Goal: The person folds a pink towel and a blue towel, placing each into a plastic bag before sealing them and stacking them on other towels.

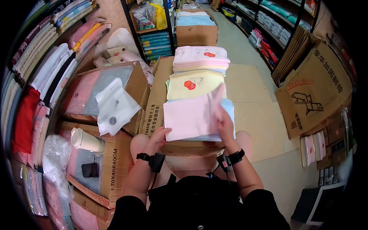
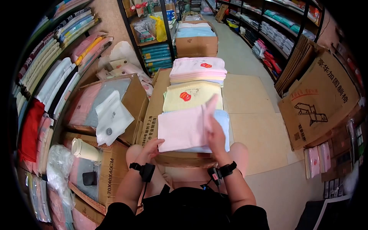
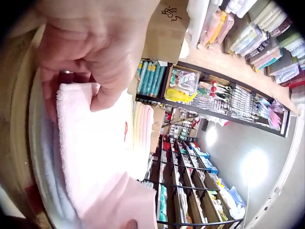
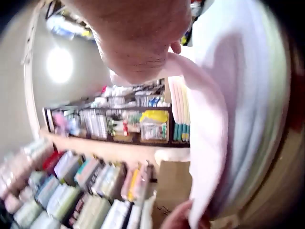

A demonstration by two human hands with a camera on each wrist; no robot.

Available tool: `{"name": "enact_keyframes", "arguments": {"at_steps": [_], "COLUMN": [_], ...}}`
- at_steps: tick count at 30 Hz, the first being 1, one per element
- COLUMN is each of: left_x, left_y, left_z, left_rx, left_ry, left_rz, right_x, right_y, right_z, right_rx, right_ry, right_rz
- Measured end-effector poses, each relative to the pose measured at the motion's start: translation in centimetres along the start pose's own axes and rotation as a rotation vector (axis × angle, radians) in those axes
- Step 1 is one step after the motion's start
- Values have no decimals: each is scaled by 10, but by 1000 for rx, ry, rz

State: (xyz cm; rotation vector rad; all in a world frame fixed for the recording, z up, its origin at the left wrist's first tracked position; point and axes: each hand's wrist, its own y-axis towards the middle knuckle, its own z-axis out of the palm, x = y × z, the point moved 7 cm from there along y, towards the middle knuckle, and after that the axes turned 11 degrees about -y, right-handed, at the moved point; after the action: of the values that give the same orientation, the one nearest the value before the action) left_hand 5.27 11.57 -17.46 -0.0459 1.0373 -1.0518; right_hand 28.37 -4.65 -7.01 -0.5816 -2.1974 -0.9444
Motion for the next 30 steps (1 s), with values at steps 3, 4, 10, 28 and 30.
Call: {"name": "enact_keyframes", "arguments": {"at_steps": [3, 4, 10, 28, 30], "left_x": [-1, -4, -23, 16, 14], "left_y": [2, 2, -20, -10, -10], "left_z": [0, 1, 31, 145, 148], "left_rx": [-13, -4, -77, -69, 57], "left_ry": [-9, -23, 233, 1405, 1386], "left_rz": [51, 98, 289, 1025, 1070], "right_x": [49, 48, 46, 18, 18], "right_y": [-16, -27, -34, -23, -24], "right_z": [20, 31, 40, -1, 0], "right_rx": [176, 232, 252, 75, 75], "right_ry": [-433, -543, -631, -212, -204], "right_rz": [-430, -495, -505, -154, -161]}}
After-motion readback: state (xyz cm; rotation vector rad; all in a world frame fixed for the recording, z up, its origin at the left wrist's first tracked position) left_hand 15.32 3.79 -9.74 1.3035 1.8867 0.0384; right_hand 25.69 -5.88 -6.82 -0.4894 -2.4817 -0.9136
